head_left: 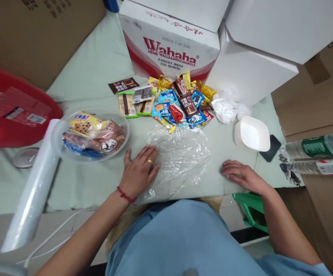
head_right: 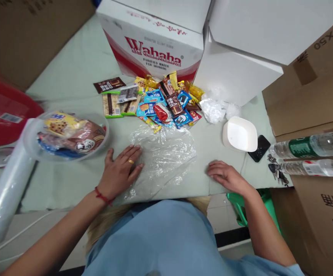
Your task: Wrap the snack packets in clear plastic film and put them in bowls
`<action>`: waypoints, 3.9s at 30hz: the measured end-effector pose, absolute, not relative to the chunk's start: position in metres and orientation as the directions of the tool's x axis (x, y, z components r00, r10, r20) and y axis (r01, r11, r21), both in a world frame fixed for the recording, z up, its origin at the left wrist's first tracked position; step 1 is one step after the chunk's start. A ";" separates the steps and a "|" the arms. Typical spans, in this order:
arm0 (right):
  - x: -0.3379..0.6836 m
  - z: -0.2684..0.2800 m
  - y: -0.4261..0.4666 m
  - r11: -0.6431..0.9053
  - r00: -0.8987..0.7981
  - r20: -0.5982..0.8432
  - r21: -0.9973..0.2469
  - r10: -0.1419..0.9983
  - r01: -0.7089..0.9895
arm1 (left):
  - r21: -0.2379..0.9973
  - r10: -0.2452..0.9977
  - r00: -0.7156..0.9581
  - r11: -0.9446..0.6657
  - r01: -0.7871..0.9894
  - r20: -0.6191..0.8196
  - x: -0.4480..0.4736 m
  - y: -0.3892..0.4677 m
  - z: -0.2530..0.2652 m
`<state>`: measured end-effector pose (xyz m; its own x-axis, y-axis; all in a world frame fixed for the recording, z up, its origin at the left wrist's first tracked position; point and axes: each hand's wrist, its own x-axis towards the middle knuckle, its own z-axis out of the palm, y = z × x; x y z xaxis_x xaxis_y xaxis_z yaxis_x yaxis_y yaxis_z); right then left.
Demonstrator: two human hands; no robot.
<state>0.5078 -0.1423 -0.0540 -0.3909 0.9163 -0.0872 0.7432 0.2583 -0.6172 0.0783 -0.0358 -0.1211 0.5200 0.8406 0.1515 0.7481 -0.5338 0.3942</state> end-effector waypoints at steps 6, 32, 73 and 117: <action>0.440 -0.041 -0.102 0.374 -0.390 0.083 -0.517 0.917 0.770 | 0.363 0.819 0.558 -0.565 0.741 0.136 0.078 -0.038 -0.119; 0.330 -0.037 0.100 0.101 -0.100 -0.056 0.014 0.993 0.995 | 0.272 0.806 0.591 -0.576 0.771 0.031 0.069 -0.038 -0.119; 0.348 -0.098 -0.096 0.302 -0.274 0.127 -0.344 0.953 0.889 | 0.263 0.805 0.592 -0.576 0.774 0.022 0.072 -0.036 -0.120; 0.345 -0.075 -0.066 -0.178 -0.062 -0.295 -0.716 0.954 0.675 | 0.281 0.784 0.620 -0.595 0.753 0.001 0.069 -0.036 -0.117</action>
<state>0.3450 -0.0661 -0.0746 -0.0616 0.9535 -0.2950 0.6754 -0.1778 -0.7157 0.0695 -0.0356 -0.1174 0.6203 0.7844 0.0007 0.7526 -0.5954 0.2812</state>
